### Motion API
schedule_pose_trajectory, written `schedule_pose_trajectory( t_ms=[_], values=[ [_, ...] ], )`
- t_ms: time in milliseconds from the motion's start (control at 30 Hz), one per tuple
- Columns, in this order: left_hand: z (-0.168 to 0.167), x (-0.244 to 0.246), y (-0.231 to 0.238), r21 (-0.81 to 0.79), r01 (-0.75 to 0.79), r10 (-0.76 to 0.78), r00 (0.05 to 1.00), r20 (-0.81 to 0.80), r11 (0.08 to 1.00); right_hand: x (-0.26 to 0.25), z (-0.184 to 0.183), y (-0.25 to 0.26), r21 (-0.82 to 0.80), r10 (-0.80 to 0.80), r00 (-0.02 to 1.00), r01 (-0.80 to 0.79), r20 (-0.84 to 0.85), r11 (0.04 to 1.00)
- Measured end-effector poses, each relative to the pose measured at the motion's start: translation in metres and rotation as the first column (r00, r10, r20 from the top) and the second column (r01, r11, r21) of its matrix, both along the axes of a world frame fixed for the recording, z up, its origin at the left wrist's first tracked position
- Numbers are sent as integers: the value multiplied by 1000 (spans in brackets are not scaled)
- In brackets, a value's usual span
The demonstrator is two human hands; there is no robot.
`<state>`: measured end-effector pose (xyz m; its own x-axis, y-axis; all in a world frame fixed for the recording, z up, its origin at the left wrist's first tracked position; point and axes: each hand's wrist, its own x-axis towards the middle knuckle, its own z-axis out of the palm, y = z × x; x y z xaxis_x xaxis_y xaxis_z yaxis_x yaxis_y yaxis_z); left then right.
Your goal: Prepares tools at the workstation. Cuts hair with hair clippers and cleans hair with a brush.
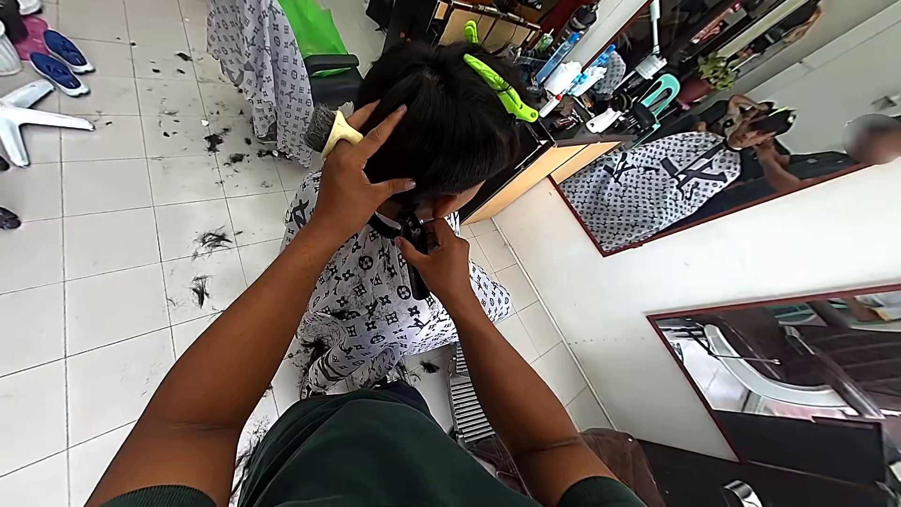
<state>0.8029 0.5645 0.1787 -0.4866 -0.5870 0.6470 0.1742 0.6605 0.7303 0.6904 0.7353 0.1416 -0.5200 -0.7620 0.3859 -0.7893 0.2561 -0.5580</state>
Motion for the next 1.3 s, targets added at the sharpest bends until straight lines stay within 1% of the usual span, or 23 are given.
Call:
schedule_pose_trajectory(
  t_ms=[500, 733, 800, 867, 967, 1100, 1300],
  values=[
    [0, 0, 0, 3, 0, 0, 1000, -3, 1000, 3, -2, -2, 8, -11, 999, 11, -30, 1000],
    [-2, -1, -1, -16, -7, 7, 1000, -12, 1000, 3, -3, -3, 20, -20, 1000, 20, 10, 1000],
    [-1, 0, 0, -4, -2, 2, 1000, -17, 1000, 1, 0, -1, 56, 11, 1000, -12, 17, 998],
    [-1, 0, 0, -2, 1, -1, 1000, -17, 1000, -4, 6, 5, 92, 81, 996, -83, 26, 992],
    [-2, 0, -1, -3, -2, 2, 1000, -10, 1000, -12, 19, 14, 63, 187, 982, -189, 39, 980],
    [-2, 0, -1, -24, -10, 10, 1000, -5, 1000, -19, 34, 18, 47, 196, 980, -197, 13, 979],
    [-1, 0, 1, -17, -16, 16, 1000, -5, 1000, -22, 34, 15, 26, 201, 980, -201, 8, 979]
  ],
)
